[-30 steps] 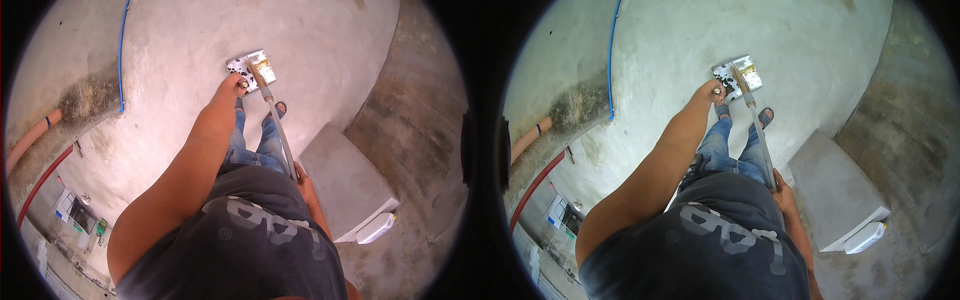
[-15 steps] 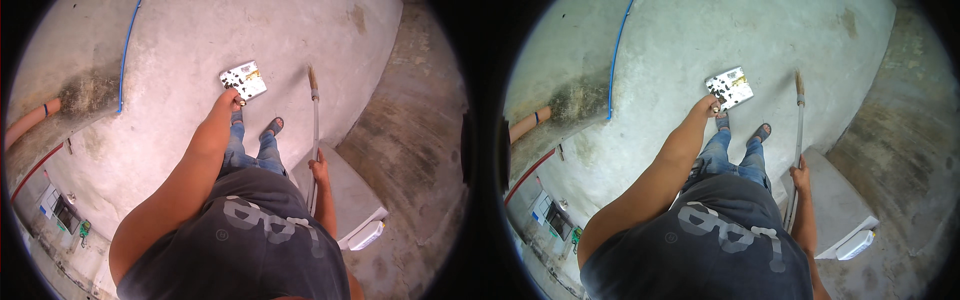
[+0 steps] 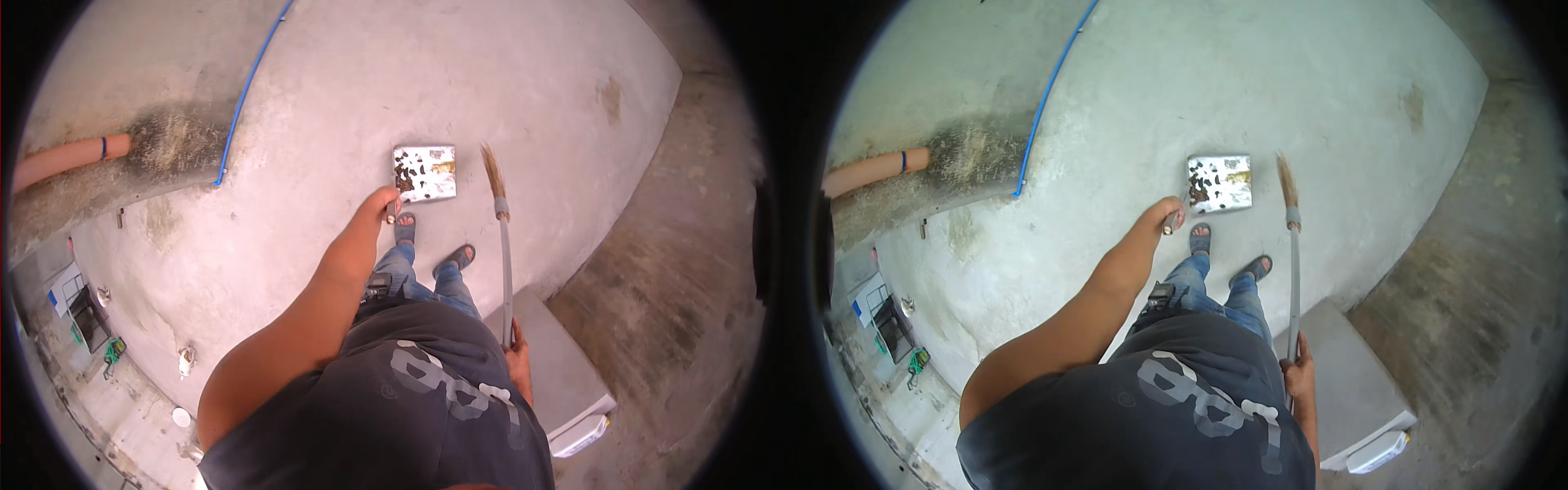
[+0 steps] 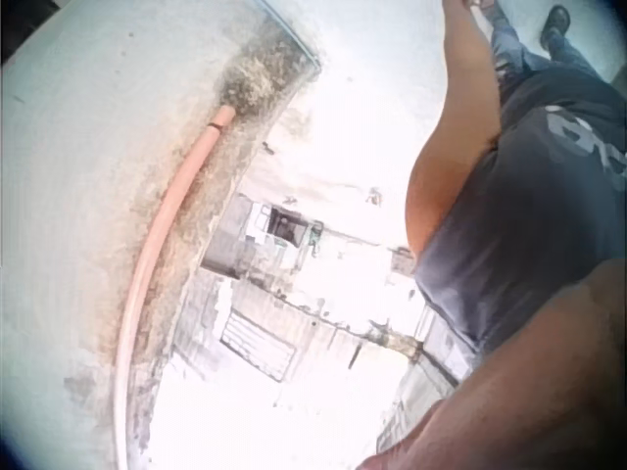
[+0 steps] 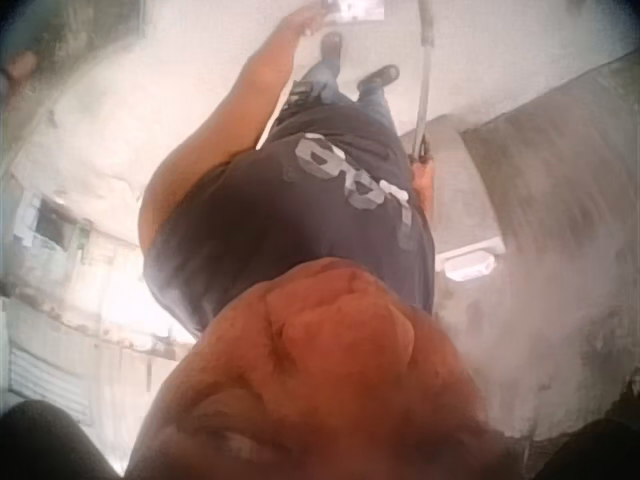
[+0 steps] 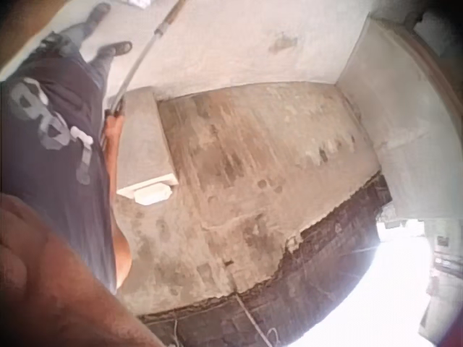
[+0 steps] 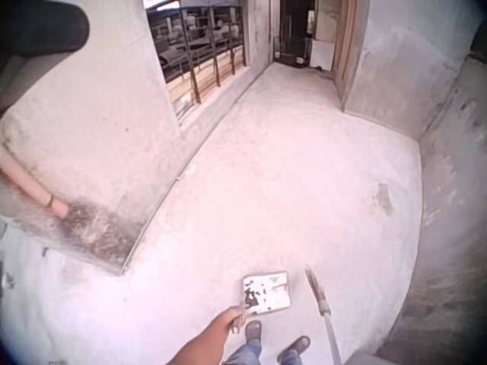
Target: The person walks around an outdoor concrete area holding a dustpan and a broom, sweeping animal droppings off the ground into the dustpan. The person then walks over to a metal animal cage and touches its side.
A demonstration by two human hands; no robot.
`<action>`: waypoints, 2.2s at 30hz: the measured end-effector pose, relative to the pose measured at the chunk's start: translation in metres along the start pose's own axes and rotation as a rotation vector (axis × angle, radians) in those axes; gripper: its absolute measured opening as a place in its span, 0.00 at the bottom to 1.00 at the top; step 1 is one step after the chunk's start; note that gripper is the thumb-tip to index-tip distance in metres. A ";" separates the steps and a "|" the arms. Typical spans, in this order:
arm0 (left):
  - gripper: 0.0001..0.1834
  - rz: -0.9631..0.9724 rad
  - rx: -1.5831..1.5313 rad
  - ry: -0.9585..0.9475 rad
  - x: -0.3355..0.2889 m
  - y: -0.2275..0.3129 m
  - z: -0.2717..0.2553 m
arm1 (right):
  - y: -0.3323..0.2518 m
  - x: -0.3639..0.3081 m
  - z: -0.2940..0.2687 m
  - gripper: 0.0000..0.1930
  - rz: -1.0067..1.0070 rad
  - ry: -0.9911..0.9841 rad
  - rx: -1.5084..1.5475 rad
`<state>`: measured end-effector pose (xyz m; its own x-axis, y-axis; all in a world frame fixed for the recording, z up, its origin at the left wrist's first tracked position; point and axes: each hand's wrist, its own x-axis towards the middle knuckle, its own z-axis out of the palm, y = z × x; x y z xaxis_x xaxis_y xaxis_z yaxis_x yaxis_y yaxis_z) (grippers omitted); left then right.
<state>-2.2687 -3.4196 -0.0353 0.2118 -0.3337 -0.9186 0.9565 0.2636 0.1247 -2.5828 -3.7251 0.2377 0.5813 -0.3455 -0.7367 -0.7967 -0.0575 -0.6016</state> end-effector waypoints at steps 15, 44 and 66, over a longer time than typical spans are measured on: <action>0.16 0.265 0.147 -0.084 -0.082 0.007 -0.011 | -0.069 0.138 -0.095 0.38 -0.097 0.171 -0.066; 0.07 0.067 -0.436 0.066 0.027 0.538 0.154 | -0.685 0.596 -0.165 0.27 -0.161 0.246 -0.705; 0.11 0.044 -1.041 -0.249 0.214 1.183 0.606 | -1.169 1.074 -0.316 0.26 -0.243 0.334 -0.531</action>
<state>-0.9699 -3.7272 0.1427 0.3891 -0.4497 -0.8040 0.3308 0.8828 -0.3337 -1.0788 -4.3251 0.2472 0.7402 -0.5305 -0.4132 -0.6723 -0.5937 -0.4422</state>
